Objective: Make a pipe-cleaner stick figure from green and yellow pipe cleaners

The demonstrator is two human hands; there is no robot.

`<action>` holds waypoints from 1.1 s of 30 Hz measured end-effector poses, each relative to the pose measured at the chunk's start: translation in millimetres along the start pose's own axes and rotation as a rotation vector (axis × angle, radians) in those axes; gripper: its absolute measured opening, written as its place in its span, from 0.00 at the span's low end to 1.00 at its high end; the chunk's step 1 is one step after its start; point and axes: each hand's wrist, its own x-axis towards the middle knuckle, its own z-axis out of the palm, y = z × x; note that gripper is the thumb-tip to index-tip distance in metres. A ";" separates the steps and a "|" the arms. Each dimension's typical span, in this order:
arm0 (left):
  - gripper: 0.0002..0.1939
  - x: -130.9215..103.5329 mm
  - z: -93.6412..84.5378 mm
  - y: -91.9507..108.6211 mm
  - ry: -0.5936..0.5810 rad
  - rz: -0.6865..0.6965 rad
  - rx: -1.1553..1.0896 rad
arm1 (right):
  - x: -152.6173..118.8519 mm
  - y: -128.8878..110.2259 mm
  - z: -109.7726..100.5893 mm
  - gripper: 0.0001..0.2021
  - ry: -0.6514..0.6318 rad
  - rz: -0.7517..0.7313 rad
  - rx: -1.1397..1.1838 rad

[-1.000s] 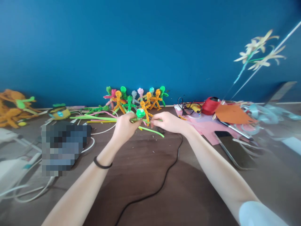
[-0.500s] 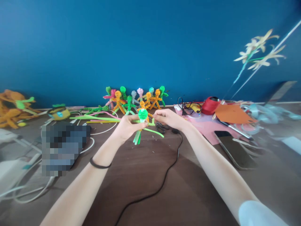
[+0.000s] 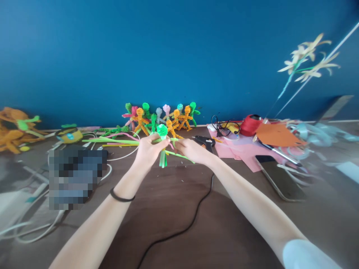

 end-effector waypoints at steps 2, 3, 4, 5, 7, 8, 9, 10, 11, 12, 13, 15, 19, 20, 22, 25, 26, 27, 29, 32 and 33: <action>0.11 -0.7 -0.6 1.3 0.012 0.067 0.145 | -3.5 -6.5 -1.3 0.15 -0.022 0.014 -0.077; 0.11 -1.0 -0.9 2.2 0.019 0.095 0.220 | -5.5 -9.9 -2.4 0.15 -0.041 0.018 -0.106; 0.11 -1.0 -1.2 2.9 0.030 0.118 0.298 | -7.4 -13.3 -3.8 0.14 -0.054 0.021 -0.126; 0.11 -0.9 -1.5 3.4 0.043 0.137 0.377 | -9.3 -16.5 -5.3 0.13 -0.059 0.023 -0.147; 0.11 0.0 -2.3 2.9 0.061 0.179 0.523 | -12.1 -21.3 -8.9 0.10 -0.049 0.025 -0.185; 0.11 0.6 -2.7 2.0 0.061 0.204 0.580 | -13.0 -22.7 -10.9 0.10 -0.040 0.025 -0.194; 0.11 1.3 -3.2 0.9 0.051 0.227 0.619 | -13.5 -23.2 -13.1 0.10 -0.029 0.022 -0.195; 0.11 2.0 -3.8 -0.4 0.034 0.245 0.636 | -13.7 -23.1 -15.3 0.10 -0.018 0.017 -0.190; 0.11 2.6 -4.4 -1.5 0.012 0.257 0.634 | -13.6 -22.3 -17.6 0.10 -0.008 0.010 -0.181; 0.11 3.0 -5.1 -2.4 -0.010 0.260 0.619 | -13.4 -21.2 -19.9 0.11 0.002 0.000 -0.173; 0.11 3.2 -5.7 -2.7 -0.034 0.255 0.595 | -13.0 -19.7 -22.3 0.11 0.013 -0.013 -0.163; 0.11 3.0 -7.0 -1.5 -0.087 0.231 0.534 | -12.4 -16.6 -26.8 0.11 0.031 -0.047 -0.136; 0.13 1.1 -8.0 5.4 -0.206 0.151 0.364 | -10.7 -10.2 -33.1 0.12 0.089 -0.083 -0.089; 0.14 0.6 -7.9 6.8 -0.229 0.129 0.318 | -9.9 -8.4 -33.7 0.13 0.100 -0.080 -0.078; 0.15 -0.1 -7.7 8.1 -0.261 0.083 0.230 | -7.8 -4.1 -33.2 0.14 0.099 -0.081 -0.039; 0.17 -0.3 -7.3 6.4 -0.268 0.001 0.090 | -3.8 3.0 -28.7 0.18 0.061 -0.101 0.071; 0.17 -0.1 -7.2 5.3 -0.261 -0.028 0.045 | -2.6 5.1 -26.4 0.19 0.042 -0.102 0.108; 0.16 0.1 -7.1 4.2 -0.248 -0.052 0.001 | -1.7 6.7 -24.0 0.20 0.023 -0.094 0.135; 0.14 0.8 -6.6 2.0 -0.215 -0.075 -0.072 | -0.8 7.9 -19.2 0.20 -0.016 -0.063 0.151; 0.12 1.8 -5.0 -1.0 -0.161 -0.063 -0.144 | -1.2 4.4 -13.5 0.19 -0.052 -0.043 0.120; 0.12 2.0 -4.3 -2.0 -0.143 -0.058 -0.156 | -1.4 2.4 -12.2 0.18 -0.062 -0.056 0.101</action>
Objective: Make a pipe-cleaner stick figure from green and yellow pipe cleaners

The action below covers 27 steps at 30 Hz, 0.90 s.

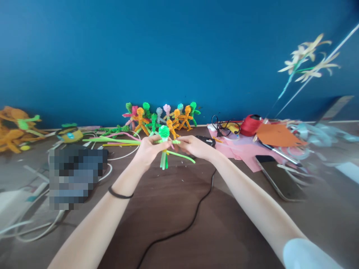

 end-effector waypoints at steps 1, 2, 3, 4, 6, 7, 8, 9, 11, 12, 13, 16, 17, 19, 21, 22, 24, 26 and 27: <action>0.12 0.2 0.6 -1.0 0.018 0.004 -0.002 | 0.1 -2.0 1.3 0.17 -0.015 -0.016 -0.026; 0.12 0.3 1.2 -1.7 0.039 0.005 0.007 | 0.3 -3.9 2.5 0.17 -0.031 -0.028 -0.055; 0.13 0.3 1.7 -2.2 0.060 0.006 0.027 | 0.5 -5.6 3.4 0.17 -0.048 -0.032 -0.084; 0.13 0.2 2.1 -2.3 0.080 0.009 0.061 | 0.6 -7.2 4.1 0.17 -0.064 -0.033 -0.112; 0.13 -0.2 2.5 -1.3 0.108 0.033 0.165 | 0.0 -10.3 4.7 0.16 -0.078 -0.026 -0.150; 0.13 -0.4 2.4 -0.3 0.118 0.055 0.234 | -0.9 -12.1 4.5 0.15 -0.080 -0.021 -0.159; 0.12 -0.6 2.1 0.9 0.127 0.081 0.312 | -2.2 -14.1 3.9 0.14 -0.086 -0.016 -0.170; 0.12 -0.7 1.7 2.1 0.136 0.107 0.396 | -3.8 -16.1 3.0 0.13 -0.097 -0.008 -0.181; 0.11 -0.6 0.5 4.2 0.141 0.160 0.562 | -7.1 -19.7 0.3 0.13 -0.115 0.020 -0.198; 0.11 -0.5 -0.2 4.8 0.131 0.185 0.630 | -8.4 -20.8 -1.4 0.13 -0.114 0.028 -0.202; 0.10 -0.4 -1.1 5.2 0.117 0.207 0.681 | -9.3 -21.3 -3.3 0.13 -0.102 0.027 -0.202; 0.11 -0.3 -3.9 6.3 0.036 0.255 0.737 | -9.4 -19.8 -9.0 0.12 -0.034 -0.016 -0.173; 0.11 -0.5 -4.7 7.0 0.004 0.259 0.732 | -9.0 -19.0 -10.7 0.12 -0.014 -0.032 -0.159; 0.12 -1.2 -5.6 9.3 -0.059 0.252 0.700 | -8.2 -18.0 -13.4 0.11 0.016 -0.051 -0.137; 0.12 -2.1 -5.7 12.3 -0.104 0.216 0.642 | -8.0 -18.1 -15.0 0.11 0.040 -0.060 -0.122; 0.13 -2.6 -5.6 13.8 -0.118 0.190 0.602 | -8.0 -18.1 -15.3 0.10 0.051 -0.063 -0.113; 0.13 -3.1 -5.2 15.6 -0.142 0.129 0.505 | -8.1 -17.3 -15.3 0.09 0.080 -0.069 -0.079; 0.15 -3.2 -5.1 15.6 -0.160 0.069 0.394 | -7.5 -14.8 -14.9 0.09 0.101 -0.078 -0.021; 0.16 -3.1 -5.2 15.0 -0.163 0.043 0.342 | -6.9 -13.2 -14.6 0.09 0.107 -0.084 0.012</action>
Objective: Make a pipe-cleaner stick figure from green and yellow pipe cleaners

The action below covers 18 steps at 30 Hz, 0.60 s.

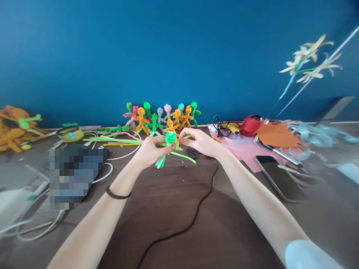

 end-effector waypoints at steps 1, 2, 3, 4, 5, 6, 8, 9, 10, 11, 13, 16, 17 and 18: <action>0.16 0.0 0.2 -0.7 -0.001 -0.019 -0.048 | 0.6 1.8 0.3 0.10 0.002 -0.007 0.031; 0.16 0.1 0.4 -1.3 0.003 -0.034 -0.092 | 1.2 3.5 0.4 0.10 0.002 -0.016 0.058; 0.16 0.1 0.6 -1.8 0.011 -0.047 -0.133 | 1.8 5.0 0.5 0.11 -0.001 -0.022 0.079; 0.16 0.0 0.9 -1.9 0.022 -0.054 -0.173 | 2.2 6.2 0.6 0.12 -0.003 -0.022 0.096; 0.15 -0.1 1.1 -1.8 0.034 -0.055 -0.209 | 2.5 7.2 0.5 0.13 -0.009 -0.012 0.111; 0.13 -0.2 1.4 -1.5 0.048 -0.052 -0.241 | 2.7 8.0 0.5 0.14 -0.021 0.005 0.125; 0.12 -0.2 2.1 -1.1 0.075 -0.039 -0.292 | 2.4 9.6 0.7 0.15 -0.053 0.046 0.148; 0.11 -0.1 2.5 -1.2 0.083 -0.034 -0.312 | 2.2 10.4 1.1 0.16 -0.072 0.056 0.155; 0.11 0.2 2.9 -1.7 0.089 -0.031 -0.332 | 2.0 11.2 1.9 0.16 -0.089 0.060 0.158; 0.11 0.6 3.4 -2.6 0.096 -0.031 -0.350 | 1.9 12.0 3.2 0.16 -0.105 0.061 0.158; 0.12 1.7 4.7 -4.9 0.122 -0.032 -0.375 | 2.0 13.2 7.1 0.16 -0.137 0.061 0.151; 0.13 3.1 7.2 -7.6 0.194 -0.036 -0.360 | 3.0 12.5 15.9 0.15 -0.150 0.068 0.104; 0.14 3.2 8.1 -7.6 0.217 -0.038 -0.337 | 3.3 11.5 19.0 0.15 -0.140 0.067 0.075; 0.14 3.1 8.8 -7.1 0.236 -0.038 -0.299 | 3.7 10.1 21.9 0.15 -0.126 0.067 0.044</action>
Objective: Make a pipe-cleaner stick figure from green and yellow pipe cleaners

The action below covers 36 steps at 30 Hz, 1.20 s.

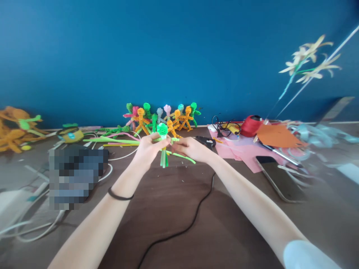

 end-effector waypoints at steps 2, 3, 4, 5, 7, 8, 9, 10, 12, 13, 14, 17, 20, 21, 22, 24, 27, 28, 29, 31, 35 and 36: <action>0.13 -1.2 1.5 1.8 0.031 0.026 0.110 | 0.9 -3.0 4.8 0.14 0.026 0.011 -0.062; 0.12 -1.8 2.1 3.1 0.043 0.043 0.176 | 1.1 -4.5 6.4 0.13 0.035 0.016 -0.090; 0.12 -2.4 2.5 4.5 0.053 0.064 0.240 | 1.1 -5.7 7.5 0.12 0.041 0.017 -0.119; 0.11 -2.7 2.6 5.7 0.059 0.086 0.301 | 0.9 -6.7 8.2 0.12 0.048 0.014 -0.150; 0.11 -2.8 2.2 7.1 0.070 0.132 0.425 | -0.3 -8.2 8.4 0.11 0.051 0.007 -0.219; 0.11 -2.5 1.7 7.1 0.078 0.155 0.495 | -1.3 -9.0 8.0 0.11 0.048 0.008 -0.256; 0.11 -2.0 1.0 6.5 0.088 0.177 0.569 | -2.6 -10.1 7.6 0.10 0.042 0.012 -0.292; 0.11 -1.5 0.2 5.5 0.097 0.197 0.644 | -4.1 -11.7 6.9 0.10 0.034 0.019 -0.329; 0.11 -0.1 -1.2 2.2 0.098 0.230 0.775 | -7.4 -16.3 5.1 0.10 0.019 0.033 -0.395; 0.10 0.5 -1.9 0.2 0.084 0.243 0.816 | -9.0 -19.0 3.8 0.10 0.014 0.035 -0.418; 0.10 1.1 -2.4 -1.7 0.060 0.254 0.838 | -10.2 -21.6 2.3 0.11 0.012 0.037 -0.433; 0.09 1.9 -2.9 -5.0 -0.048 0.271 0.794 | -11.4 -25.3 -3.7 0.13 0.045 0.033 -0.414; 0.11 0.8 -2.1 -2.8 -0.139 0.225 0.691 | -9.1 -20.4 -9.2 0.12 0.107 0.000 -0.333; 0.12 0.1 -1.7 -1.0 -0.158 0.192 0.656 | -7.9 -17.4 -10.4 0.11 0.124 -0.018 -0.299; 0.13 -0.7 -1.3 1.0 -0.172 0.156 0.624 | -6.6 -14.3 -11.3 0.10 0.140 -0.035 -0.267; 0.16 -2.1 -0.9 5.0 -0.202 0.092 0.565 | -3.9 -8.1 -12.0 0.09 0.170 -0.059 -0.206; 0.17 -3.0 -1.4 8.4 -0.247 0.048 0.520 | -0.4 -1.0 -11.9 0.09 0.205 -0.080 -0.121; 0.18 -2.9 -1.7 8.6 -0.255 0.047 0.511 | 0.5 0.7 -11.9 0.09 0.211 -0.086 -0.094; 0.18 -2.6 -2.2 8.5 -0.262 0.049 0.507 | 1.0 2.1 -11.9 0.09 0.213 -0.089 -0.069; 0.18 -1.7 -3.0 7.5 -0.265 0.057 0.510 | 1.3 4.0 -12.3 0.09 0.213 -0.087 -0.024; 0.18 -0.8 -3.7 6.6 -0.241 0.089 0.537 | 0.1 5.2 -14.1 0.10 0.207 -0.072 0.041; 0.18 -0.9 -3.5 7.0 -0.239 0.098 0.539 | 0.0 5.6 -14.6 0.10 0.206 -0.070 0.047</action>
